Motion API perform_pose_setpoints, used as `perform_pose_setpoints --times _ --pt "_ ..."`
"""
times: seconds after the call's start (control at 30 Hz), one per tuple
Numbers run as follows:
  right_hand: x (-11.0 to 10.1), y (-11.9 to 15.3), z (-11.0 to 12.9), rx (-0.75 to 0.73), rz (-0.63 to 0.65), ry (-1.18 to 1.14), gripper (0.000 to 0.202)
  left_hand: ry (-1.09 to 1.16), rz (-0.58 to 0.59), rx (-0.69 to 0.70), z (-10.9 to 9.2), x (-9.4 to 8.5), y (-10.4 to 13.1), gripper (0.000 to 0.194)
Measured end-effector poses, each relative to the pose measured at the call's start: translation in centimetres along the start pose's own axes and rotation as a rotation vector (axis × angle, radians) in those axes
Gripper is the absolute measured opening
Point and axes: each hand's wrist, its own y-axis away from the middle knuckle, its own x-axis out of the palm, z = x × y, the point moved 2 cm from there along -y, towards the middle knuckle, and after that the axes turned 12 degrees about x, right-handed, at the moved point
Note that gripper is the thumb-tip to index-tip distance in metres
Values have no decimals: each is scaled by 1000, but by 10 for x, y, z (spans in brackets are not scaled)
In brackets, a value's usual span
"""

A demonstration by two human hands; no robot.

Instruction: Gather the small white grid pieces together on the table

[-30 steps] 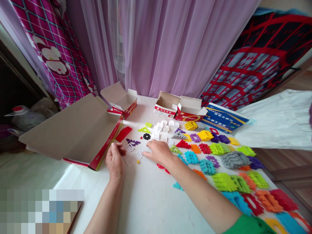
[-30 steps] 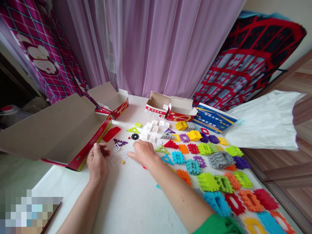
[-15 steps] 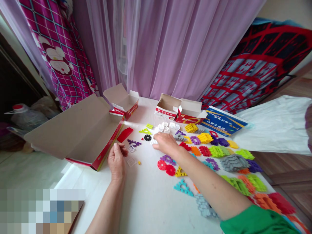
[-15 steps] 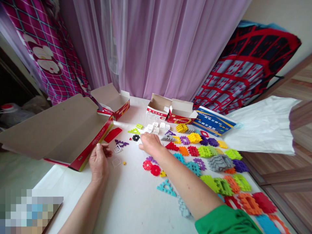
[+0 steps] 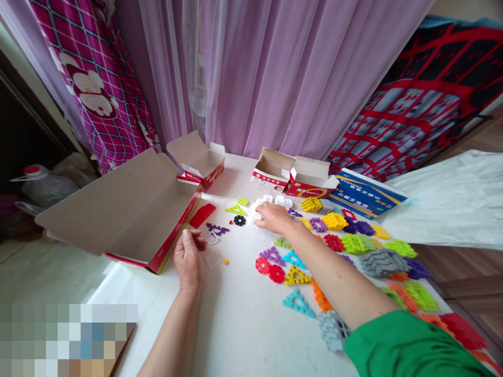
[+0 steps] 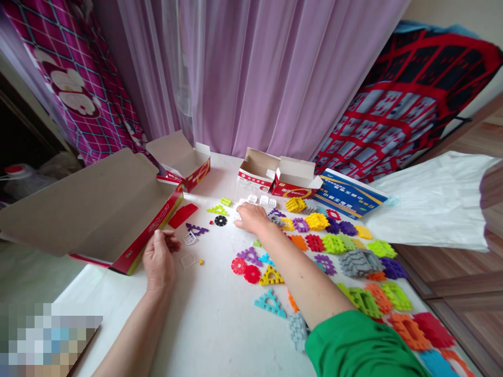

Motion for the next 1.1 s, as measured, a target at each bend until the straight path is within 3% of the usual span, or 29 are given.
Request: perform_pose_setpoints --times 0.1,0.27,0.43,0.57,0.7,0.8,0.9,1.1 --pt "-7 12 19 -67 -67 -52 32 15 -14 -9 0 0 0 44" --pt "-9 31 77 -384 -73 -123 37 26 -36 -8 2 -1 -1 45" --pt "-5 31 109 -418 -68 -67 36 31 -21 -4 5 -4 -4 45" --pt "5 38 108 -326 -57 -46 37 25 -12 -9 6 -3 -4 45" --pt "15 54 93 -80 -3 -21 40 28 -4 3 5 -1 -2 45" --pt "20 61 78 -4 59 -1 42 14 1 8 3 0 -1 44" --pt "18 59 63 -51 52 -22 37 12 3 10 1 1 0 44" --pt "5 50 58 -411 34 -116 37 -4 12 16 -2 1 -1 45"
